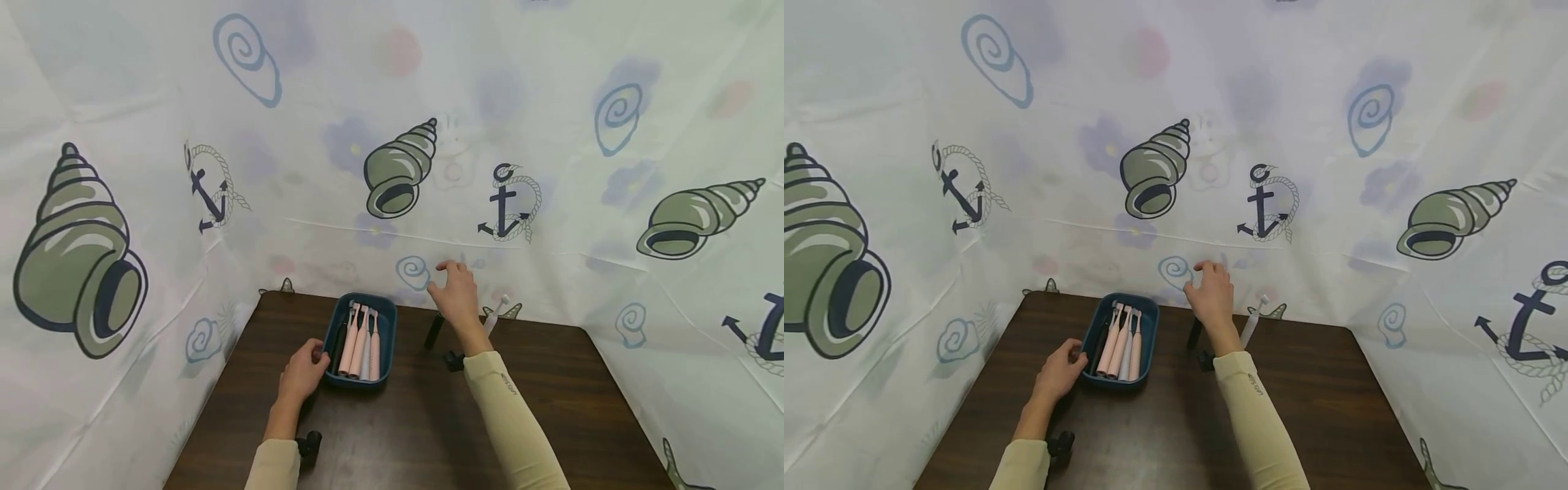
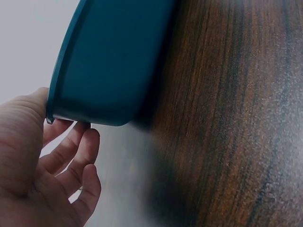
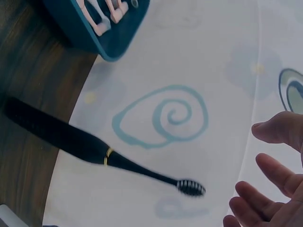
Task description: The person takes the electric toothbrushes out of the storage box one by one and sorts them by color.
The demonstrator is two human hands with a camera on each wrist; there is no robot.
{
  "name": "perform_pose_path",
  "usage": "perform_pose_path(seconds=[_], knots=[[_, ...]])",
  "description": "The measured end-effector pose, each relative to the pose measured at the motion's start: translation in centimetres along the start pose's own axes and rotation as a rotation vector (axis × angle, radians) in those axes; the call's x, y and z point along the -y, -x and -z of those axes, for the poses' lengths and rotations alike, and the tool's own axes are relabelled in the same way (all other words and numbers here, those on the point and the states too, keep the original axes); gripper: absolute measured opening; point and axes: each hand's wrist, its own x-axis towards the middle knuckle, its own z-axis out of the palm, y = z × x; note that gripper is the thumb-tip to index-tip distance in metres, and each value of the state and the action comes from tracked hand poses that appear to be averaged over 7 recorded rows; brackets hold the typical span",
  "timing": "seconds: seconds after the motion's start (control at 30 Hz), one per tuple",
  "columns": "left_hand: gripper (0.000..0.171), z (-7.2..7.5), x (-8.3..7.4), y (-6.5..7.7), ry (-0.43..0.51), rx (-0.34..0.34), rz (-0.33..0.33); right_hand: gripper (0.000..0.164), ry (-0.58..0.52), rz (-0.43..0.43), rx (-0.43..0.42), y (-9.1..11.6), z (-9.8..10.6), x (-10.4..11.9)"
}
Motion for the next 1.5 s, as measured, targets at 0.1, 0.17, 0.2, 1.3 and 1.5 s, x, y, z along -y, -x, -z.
perform_pose_path(seconds=[0.1, 0.17, 0.2, 1.3, 1.5], knots=[[0.042, -0.1, 0.1, 0.1, -0.002, 0.002, 0.003, 0.042, 0.03, 0.033, 0.003, 0.2, -0.9, 0.3], [0.041, -0.1, 0.1, 0.2, -0.003, -0.001, 0.005, 0.043, 0.043, 0.065, 0.01, 0.4, -1.6, 0.6], [0.041, -0.1, 0.1, 0.3, -0.004, -0.002, 0.005, 0.044, 0.049, 0.083, 0.014, 0.5, -2.0, 0.7], [0.04, -0.5, -0.1, 2.1, 0.006, -0.035, 0.015, 0.029, 0.08, -0.08, 0.515, 7.0, -14.7, 4.0], [0.04, -0.8, -0.2, 2.5, 0.013, -0.035, 0.017, 0.045, 0.097, -0.1, 0.556, 7.6, -15.2, 3.9]])
